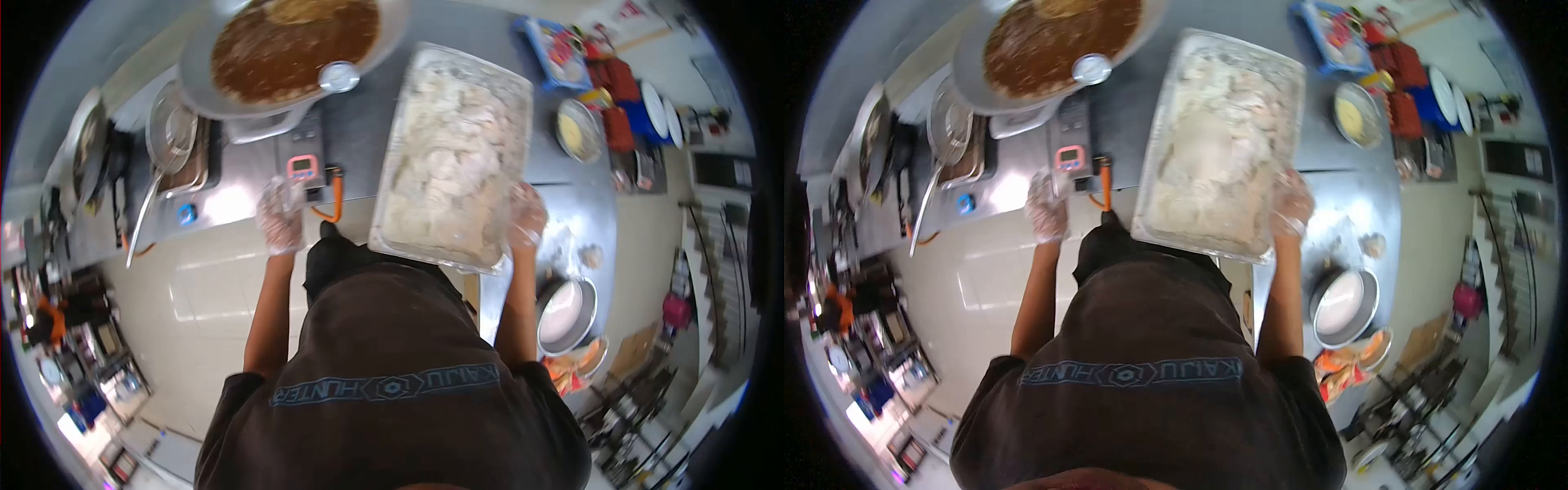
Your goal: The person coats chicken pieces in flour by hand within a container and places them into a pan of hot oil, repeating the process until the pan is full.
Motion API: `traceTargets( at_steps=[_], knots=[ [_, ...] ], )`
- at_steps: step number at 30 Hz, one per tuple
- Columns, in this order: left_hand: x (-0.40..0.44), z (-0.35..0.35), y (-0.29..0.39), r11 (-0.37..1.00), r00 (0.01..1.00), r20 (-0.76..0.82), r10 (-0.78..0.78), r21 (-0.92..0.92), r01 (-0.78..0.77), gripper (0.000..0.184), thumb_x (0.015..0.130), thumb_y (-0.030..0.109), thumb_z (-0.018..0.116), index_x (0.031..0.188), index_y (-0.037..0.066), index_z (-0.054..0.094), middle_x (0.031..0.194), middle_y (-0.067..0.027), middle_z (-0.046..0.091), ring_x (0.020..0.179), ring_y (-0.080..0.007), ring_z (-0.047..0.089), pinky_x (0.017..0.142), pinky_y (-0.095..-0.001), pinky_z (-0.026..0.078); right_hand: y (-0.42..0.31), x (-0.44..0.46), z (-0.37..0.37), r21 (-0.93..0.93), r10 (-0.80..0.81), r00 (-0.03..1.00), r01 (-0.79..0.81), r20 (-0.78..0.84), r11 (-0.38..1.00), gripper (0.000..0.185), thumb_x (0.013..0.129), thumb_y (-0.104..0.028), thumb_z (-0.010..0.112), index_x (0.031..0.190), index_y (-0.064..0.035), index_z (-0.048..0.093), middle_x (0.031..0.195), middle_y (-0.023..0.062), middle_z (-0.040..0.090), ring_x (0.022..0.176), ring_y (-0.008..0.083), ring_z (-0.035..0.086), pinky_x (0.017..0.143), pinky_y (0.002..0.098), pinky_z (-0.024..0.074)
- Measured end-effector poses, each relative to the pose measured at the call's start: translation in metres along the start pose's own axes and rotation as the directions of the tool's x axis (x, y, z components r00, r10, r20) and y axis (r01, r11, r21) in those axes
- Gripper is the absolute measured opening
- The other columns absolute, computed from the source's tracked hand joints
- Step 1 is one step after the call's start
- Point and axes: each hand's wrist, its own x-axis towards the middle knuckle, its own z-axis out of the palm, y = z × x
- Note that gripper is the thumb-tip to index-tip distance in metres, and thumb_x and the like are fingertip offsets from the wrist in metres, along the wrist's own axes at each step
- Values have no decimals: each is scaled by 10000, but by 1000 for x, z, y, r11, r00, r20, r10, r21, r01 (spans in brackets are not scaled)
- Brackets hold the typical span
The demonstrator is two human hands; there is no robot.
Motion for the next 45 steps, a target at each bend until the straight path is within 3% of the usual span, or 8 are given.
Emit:
traceTargets(
  at_steps=[4, 6, 8, 16, 29, 32, 36, 45],
  knots=[
    [-39, -17, -1, 873, 917, 58, -395, -287, 395, 455, 772, 185, 619, 1159, -5, 473, 1161, -149, 496, 1133, -281, 416, 958, -366, 321, 62, 43, 65, -177, -337, 941, 333, 7, 926, 292, 859, -279, 428, 1025, -77, 559, 1016, 71, 588, 946, 261, 540, 840, 328, 417],
    [-57, -36, 1, 950, 939, 144, -312, 68, 305, 423, 791, 222, 596, 1141, 6, 497, 1176, -158, 491, 1126, -294, 423, 951, -368, 330, 47, 72, 69, -348, -365, 929, 365, 70, 864, 278, 837, -279, 456, 989, -75, 567, 1009, 106, 585, 932, 271, 546, 826, 340, 420],
    [-80, -54, -9, 933, 933, 177, -312, 244, 266, 398, 803, 252, 579, 1129, 31, 519, 1189, -166, 485, 1123, -304, 425, 950, -373, 330, 17, 110, 73, -279, -5, 938, 107, 346, 954, 307, 803, -291, 495, 990, -56, 558, 972, 156, 583, 911, 297, 549, 817, 351, 419],
    [-221, -84, -61, 782, 793, 58, -607, 225, 582, 401, 831, 374, 504, 1143, 125, 542, 1192, -172, 483, 1154, -308, 388, 973, -418, 285, 30, 122, 112, -330, -130, 774, 407, 619, 852, 306, 785, -226, 470, 1004, -50, 590, 1047, 172, 567, 988, 277, 537, 834, 351, 423],
    [-487, -60, -148, 254, 246, 72, -967, 396, 882, 453, 810, 415, 488, 1038, 35, 582, 999, -228, 564, 921, -375, 526, 792, -458, 416, -6, 74, 33, -83, -314, 595, 544, 740, 835, 254, 764, -187, 563, 862, 46, 593, 907, 179, 614, 846, 257, 597, 723, 334, 476],
    [-430, -74, -102, 279, 311, 11, -950, 471, 837, 455, 802, 420, 494, 982, 17, 603, 891, -235, 590, 834, -375, 559, 729, -447, 440, 13, 74, 18, 458, -107, 699, -337, 707, 823, 147, 774, -81, 572, 826, 57, 569, 885, 132, 623, 780, 196, 611, 629, 303, 497],
    [-404, -67, -100, 391, 430, -32, -902, 359, 847, 462, 806, 424, 486, 959, 5, 606, 810, -226, 602, 760, -375, 571, 680, -434, 454, -20, 80, -31, 707, -186, 781, -402, 597, 582, 234, 771, -64, 609, 951, 13, 479, 859, 108, 589, 781, 190, 597, 643, 346, 519],
    [-353, -67, -102, 404, 454, -59, -889, 364, 839, 543, 805, 451, 476, 995, -50, 560, 1007, -266, 543, 968, -395, 491, 848, -431, 386, -224, 168, -65, 348, -570, 764, 468, 303, 812, 237, 741, -211, 655, 728, 20, 605, 698, 81, 607, 624, 140, 557, 554, 263, 438]
  ],
)
